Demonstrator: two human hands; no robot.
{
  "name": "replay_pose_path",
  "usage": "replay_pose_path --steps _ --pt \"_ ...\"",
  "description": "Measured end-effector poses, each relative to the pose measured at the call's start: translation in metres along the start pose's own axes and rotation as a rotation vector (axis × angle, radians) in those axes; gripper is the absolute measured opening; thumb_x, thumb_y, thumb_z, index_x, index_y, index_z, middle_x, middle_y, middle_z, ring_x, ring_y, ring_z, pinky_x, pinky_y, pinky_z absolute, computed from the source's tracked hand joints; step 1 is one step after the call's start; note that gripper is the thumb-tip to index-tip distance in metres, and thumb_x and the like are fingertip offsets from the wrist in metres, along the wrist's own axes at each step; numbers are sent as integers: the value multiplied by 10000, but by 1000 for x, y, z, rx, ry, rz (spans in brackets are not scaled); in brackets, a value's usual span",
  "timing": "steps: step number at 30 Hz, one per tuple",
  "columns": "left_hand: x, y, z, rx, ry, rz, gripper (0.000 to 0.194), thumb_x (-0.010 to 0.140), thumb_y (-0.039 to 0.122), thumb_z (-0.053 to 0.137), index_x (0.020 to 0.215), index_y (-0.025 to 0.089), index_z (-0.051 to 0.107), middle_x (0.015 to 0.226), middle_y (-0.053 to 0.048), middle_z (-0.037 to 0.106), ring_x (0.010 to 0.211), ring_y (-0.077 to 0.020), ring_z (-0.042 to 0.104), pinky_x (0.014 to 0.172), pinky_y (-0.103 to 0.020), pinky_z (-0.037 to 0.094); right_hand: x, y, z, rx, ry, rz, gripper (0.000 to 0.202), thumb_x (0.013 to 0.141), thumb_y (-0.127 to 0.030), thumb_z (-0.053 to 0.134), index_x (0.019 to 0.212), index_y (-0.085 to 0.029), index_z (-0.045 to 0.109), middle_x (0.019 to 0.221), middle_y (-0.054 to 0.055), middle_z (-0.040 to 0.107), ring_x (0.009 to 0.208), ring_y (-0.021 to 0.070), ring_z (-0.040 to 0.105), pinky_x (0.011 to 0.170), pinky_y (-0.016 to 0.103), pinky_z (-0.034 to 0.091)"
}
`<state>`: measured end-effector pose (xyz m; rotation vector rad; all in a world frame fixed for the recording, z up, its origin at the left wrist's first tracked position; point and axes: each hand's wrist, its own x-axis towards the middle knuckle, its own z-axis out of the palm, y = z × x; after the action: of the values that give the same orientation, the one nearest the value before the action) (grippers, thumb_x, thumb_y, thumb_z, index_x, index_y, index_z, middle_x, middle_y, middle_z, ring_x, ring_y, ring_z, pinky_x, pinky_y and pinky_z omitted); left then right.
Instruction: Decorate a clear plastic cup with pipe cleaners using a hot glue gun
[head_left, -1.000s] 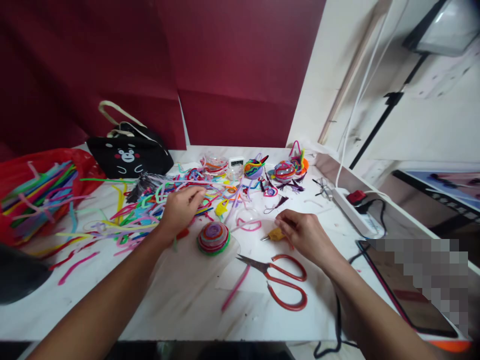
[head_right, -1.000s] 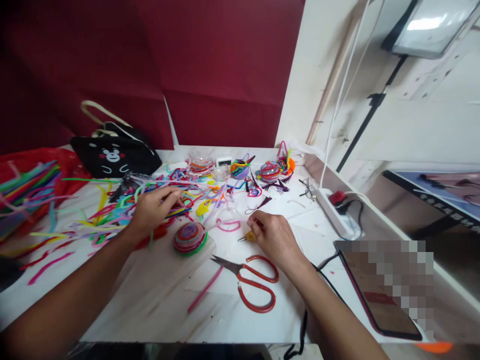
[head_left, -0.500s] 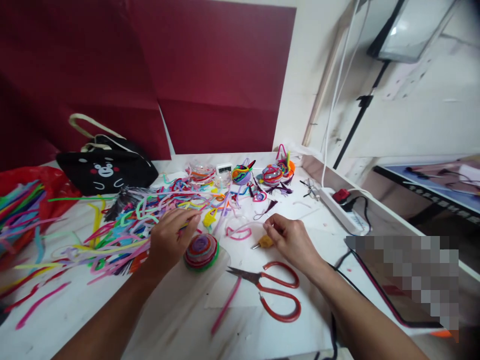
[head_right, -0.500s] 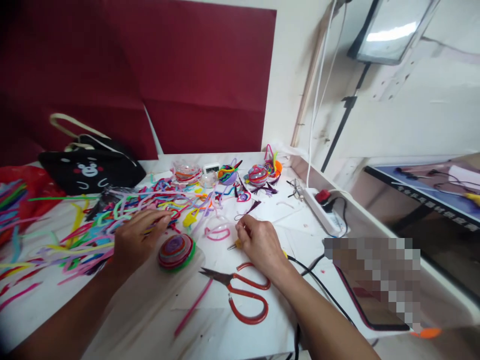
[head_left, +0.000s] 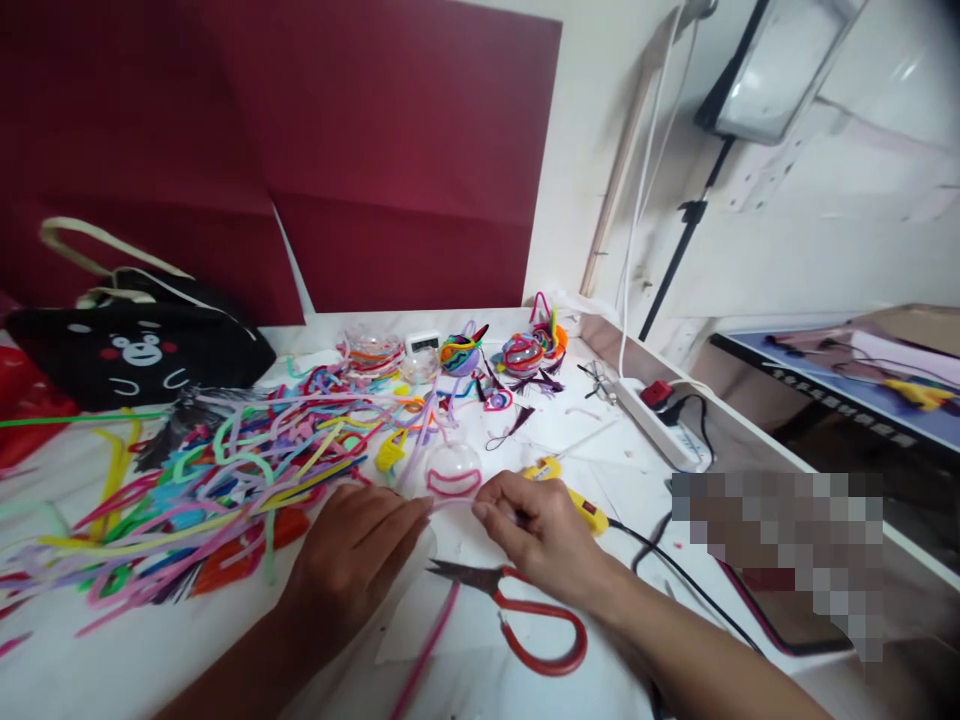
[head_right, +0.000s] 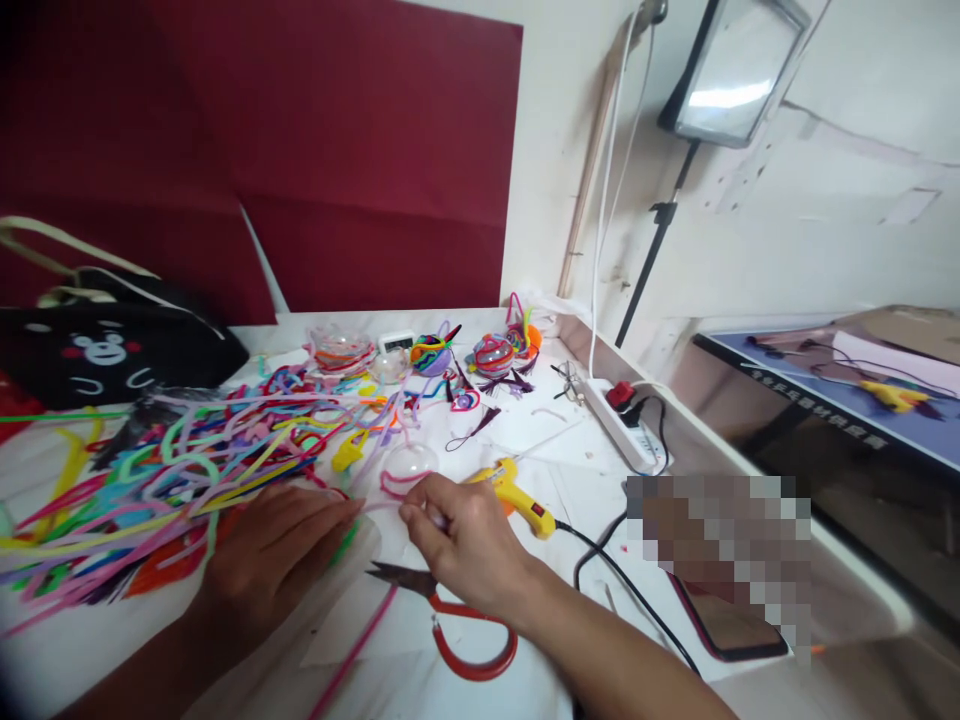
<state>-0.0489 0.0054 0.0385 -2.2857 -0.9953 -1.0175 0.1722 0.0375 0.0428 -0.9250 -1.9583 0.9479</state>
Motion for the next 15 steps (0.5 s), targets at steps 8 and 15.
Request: replay_pose_path --steps 8,15 --pt "-18 -7 7 60 20 46 249 894 143 560 1113 231 640 846 -46 731 783 -216 676 765 -406 513 -3 5 9 2 -21 -21 150 904 -270 532 812 -191 620 507 -81 388 438 73 356 454 199 284" --pt "-23 -8 2 66 -23 50 268 869 113 600 1115 205 647 829 -57 732 783 -230 669 757 -423 485 -4 8 12 -185 15 -204 153 918 -232 504 873 -173 638 571 -28 532 492 99 468 514 219 339"
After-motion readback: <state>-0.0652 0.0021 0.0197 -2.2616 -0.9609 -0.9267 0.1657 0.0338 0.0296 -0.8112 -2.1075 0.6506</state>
